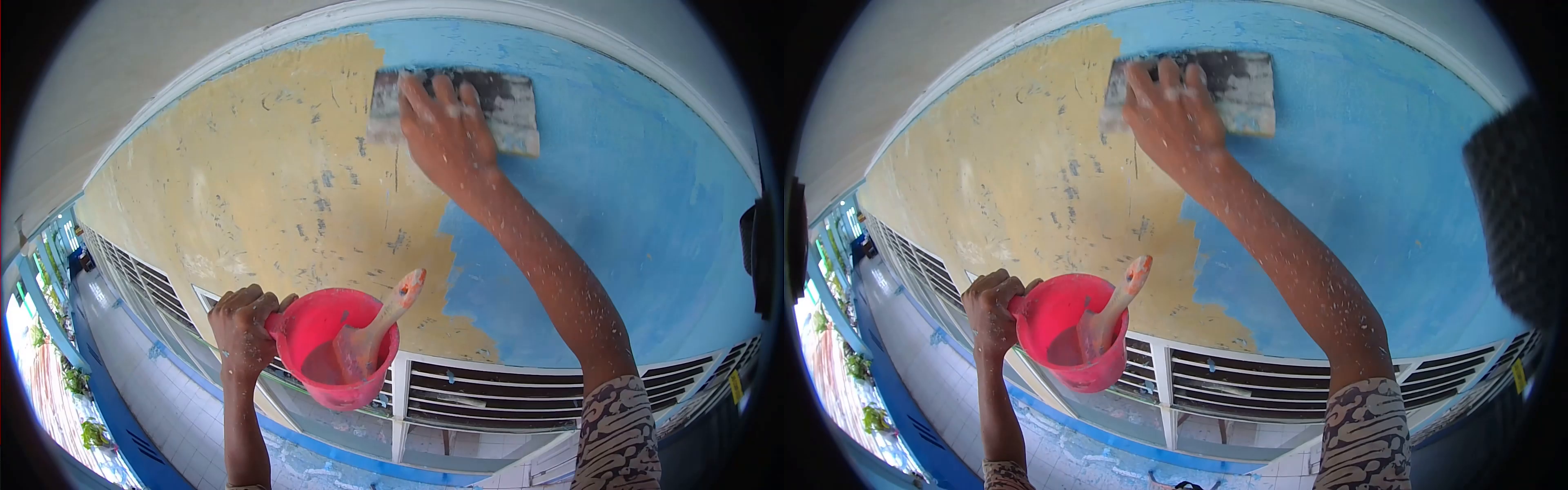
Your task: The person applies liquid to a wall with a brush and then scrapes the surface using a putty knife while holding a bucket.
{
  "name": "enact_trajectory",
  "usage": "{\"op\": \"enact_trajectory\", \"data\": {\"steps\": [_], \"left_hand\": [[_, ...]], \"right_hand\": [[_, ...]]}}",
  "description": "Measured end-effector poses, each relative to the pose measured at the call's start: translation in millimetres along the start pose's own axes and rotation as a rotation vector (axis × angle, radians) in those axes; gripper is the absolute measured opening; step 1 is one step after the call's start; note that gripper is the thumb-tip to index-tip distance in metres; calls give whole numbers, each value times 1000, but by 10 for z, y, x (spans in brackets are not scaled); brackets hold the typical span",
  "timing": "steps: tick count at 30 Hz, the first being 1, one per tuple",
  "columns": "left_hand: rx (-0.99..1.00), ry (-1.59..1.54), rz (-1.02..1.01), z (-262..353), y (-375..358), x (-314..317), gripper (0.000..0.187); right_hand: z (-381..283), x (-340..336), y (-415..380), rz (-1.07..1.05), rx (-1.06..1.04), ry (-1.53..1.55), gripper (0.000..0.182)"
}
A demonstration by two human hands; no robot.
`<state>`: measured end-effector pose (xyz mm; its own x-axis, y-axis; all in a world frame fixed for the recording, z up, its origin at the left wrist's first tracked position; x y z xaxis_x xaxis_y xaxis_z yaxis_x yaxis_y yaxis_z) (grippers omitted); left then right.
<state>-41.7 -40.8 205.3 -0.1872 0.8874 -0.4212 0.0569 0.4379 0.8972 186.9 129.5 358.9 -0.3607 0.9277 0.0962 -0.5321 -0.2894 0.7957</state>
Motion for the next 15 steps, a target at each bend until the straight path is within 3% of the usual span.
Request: {"op": "enact_trajectory", "data": {"steps": [3, 7, 10, 12, 15], "left_hand": [[-35, -6, 18, 31, -82, -2, 37], [-73, -42, 18, 51, -187, -47, 34], [-46, -31, 22, 22, -248, -81, 33], [-30, -25, 18, 16, -220, -97, 33], [-9, -27, -14, 89, -148, -96, 33]], "right_hand": [[102, 34, 513, 14, 127, 93, 6], [-101, -27, 135, 49, 93, 44, 9], [-332, -77, -348, -68, -18, 47, 12], [-223, -95, -319, -222, 43, 102, 38], [207, -39, 331, -82, 92, 23, 28]]}}
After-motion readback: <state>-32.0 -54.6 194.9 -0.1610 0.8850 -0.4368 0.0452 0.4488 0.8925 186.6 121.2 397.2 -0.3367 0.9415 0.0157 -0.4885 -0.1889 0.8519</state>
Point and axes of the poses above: each hand's wrist, its own y-axis towards the middle knuckle, its own x-axis out of the palm, z = x × y, the point moved 3 cm from there along y, towards the middle knuckle, and after that the axes turned 13 degrees about y, right-handed, at the moved point
